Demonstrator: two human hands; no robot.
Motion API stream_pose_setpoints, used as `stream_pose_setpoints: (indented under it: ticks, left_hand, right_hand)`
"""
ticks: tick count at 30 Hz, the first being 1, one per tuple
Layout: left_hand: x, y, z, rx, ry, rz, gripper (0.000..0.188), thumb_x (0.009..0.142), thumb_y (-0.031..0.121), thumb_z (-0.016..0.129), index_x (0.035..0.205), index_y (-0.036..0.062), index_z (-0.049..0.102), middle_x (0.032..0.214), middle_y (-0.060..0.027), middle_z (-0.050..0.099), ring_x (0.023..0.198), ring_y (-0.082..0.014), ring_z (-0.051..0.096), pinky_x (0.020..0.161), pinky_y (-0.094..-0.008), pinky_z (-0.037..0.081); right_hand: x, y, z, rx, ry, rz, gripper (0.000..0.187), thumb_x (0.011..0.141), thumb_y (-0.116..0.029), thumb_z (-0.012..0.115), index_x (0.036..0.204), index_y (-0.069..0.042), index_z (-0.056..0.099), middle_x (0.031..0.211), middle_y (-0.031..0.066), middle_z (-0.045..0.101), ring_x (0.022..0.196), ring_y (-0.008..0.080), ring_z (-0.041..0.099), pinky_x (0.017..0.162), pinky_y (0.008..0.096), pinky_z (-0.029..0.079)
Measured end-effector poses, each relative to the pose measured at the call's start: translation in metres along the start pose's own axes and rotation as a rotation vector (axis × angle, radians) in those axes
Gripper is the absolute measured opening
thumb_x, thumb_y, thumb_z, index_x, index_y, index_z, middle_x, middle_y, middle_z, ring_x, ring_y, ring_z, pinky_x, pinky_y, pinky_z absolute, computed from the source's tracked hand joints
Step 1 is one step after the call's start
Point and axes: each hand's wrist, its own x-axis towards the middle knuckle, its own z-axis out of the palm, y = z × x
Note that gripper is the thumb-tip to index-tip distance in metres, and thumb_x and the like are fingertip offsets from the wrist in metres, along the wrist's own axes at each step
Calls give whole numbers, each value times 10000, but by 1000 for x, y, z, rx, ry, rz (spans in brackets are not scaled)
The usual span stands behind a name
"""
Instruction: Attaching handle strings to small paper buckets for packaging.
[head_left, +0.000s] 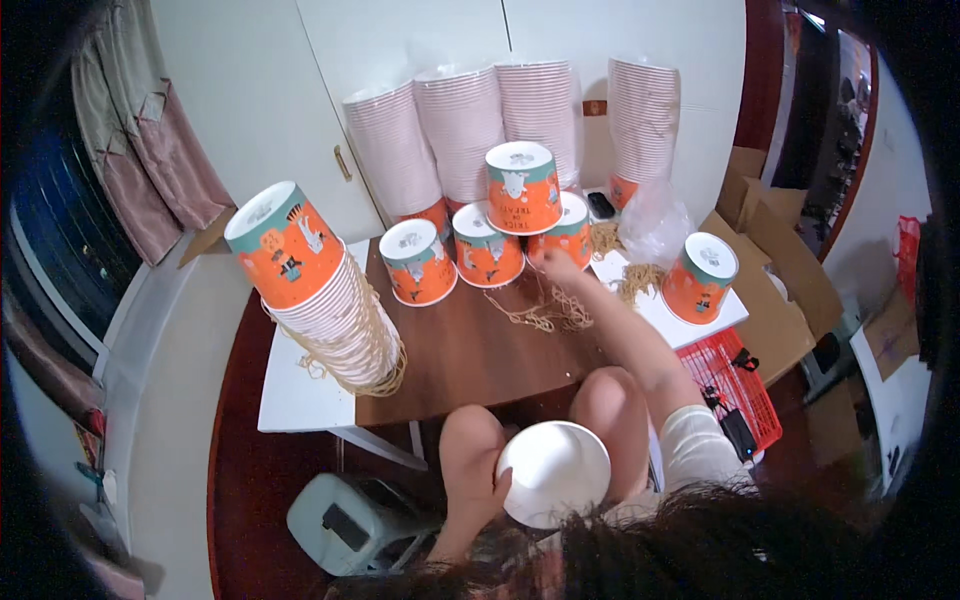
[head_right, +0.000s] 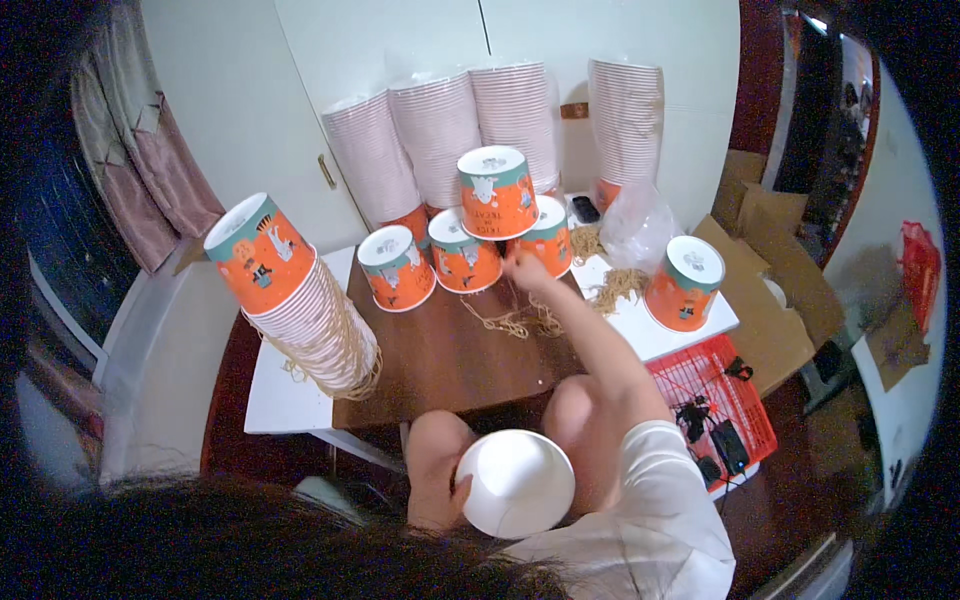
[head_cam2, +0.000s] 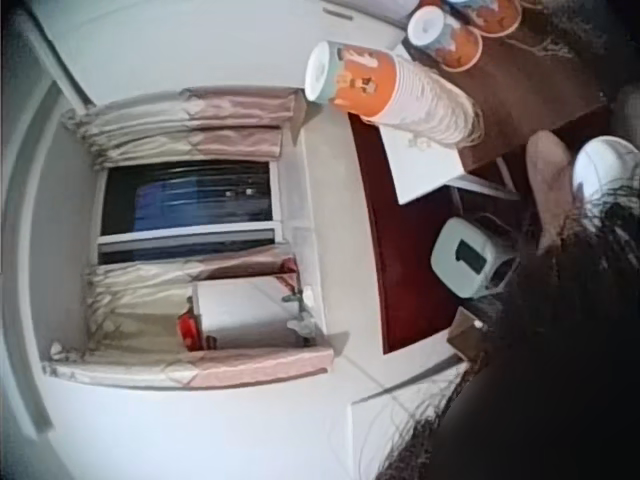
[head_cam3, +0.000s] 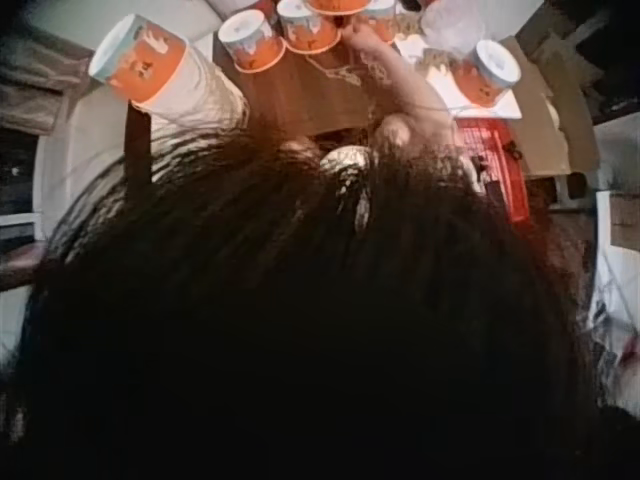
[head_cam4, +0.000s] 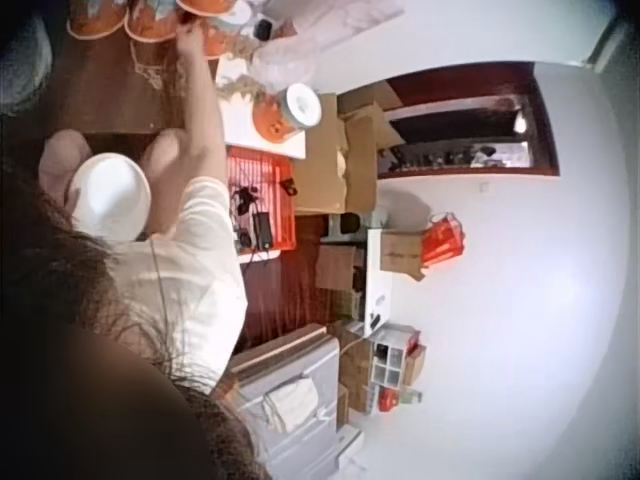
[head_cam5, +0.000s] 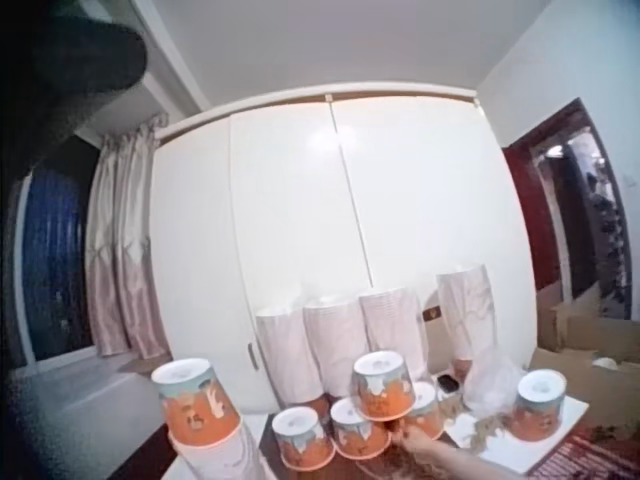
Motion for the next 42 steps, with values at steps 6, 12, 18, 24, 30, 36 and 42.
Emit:
stream_pose_setpoints:
  ticks: [6,12,18,24,30,36,42]
  left_hand:
    - [-15,12,-16,-99,23,-302,399,770,226,591,1088,9,486,925,-203,566,832,-348,558,723,-389,453]
    - [-28,9,-18,-244,40,-315,351,788,199,567,1081,16,500,803,-165,610,690,-272,617,599,-330,484]
    - [-25,13,-16,-269,147,-215,221,816,130,528,1000,10,553,736,-130,601,635,-165,592,564,-272,461]
    - [-16,10,-2,-296,195,-211,161,821,86,513,945,18,591,719,-97,611,627,-125,580,580,-244,454]
    - [-17,4,-1,-288,182,-257,165,833,93,485,930,27,602,660,-93,601,563,-132,574,528,-260,448]
    - [-11,-2,-2,-132,224,-110,175,814,78,489,939,30,602,693,-137,607,605,-213,610,552,-287,464]
    - [-7,2,-7,-106,186,-101,183,798,69,502,949,38,601,797,-152,618,722,-281,616,644,-315,476]
  right_hand:
    - [-44,-164,-94,675,181,-367,158,855,-184,501,861,-27,511,766,65,579,730,139,543,680,254,445]
    - [-170,-266,-173,841,75,-760,87,829,-103,529,841,-41,471,813,61,549,677,68,512,557,193,435]
    - [-287,-213,-76,96,-316,-481,155,764,-132,630,880,-73,547,788,25,589,714,114,572,634,243,449]
    - [-337,-111,40,144,-339,-125,119,773,-169,600,835,-68,605,749,95,624,686,221,612,614,314,476]
    - [-333,-107,62,43,-227,-117,102,766,-144,570,781,-59,624,753,134,615,689,285,600,625,365,474]
    - [-331,-113,65,11,-177,-199,113,765,-132,554,784,-36,612,746,161,605,674,314,591,616,386,470]
    - [-331,-114,65,14,-187,-181,104,752,-117,556,755,-21,595,727,161,599,658,309,590,605,384,469]
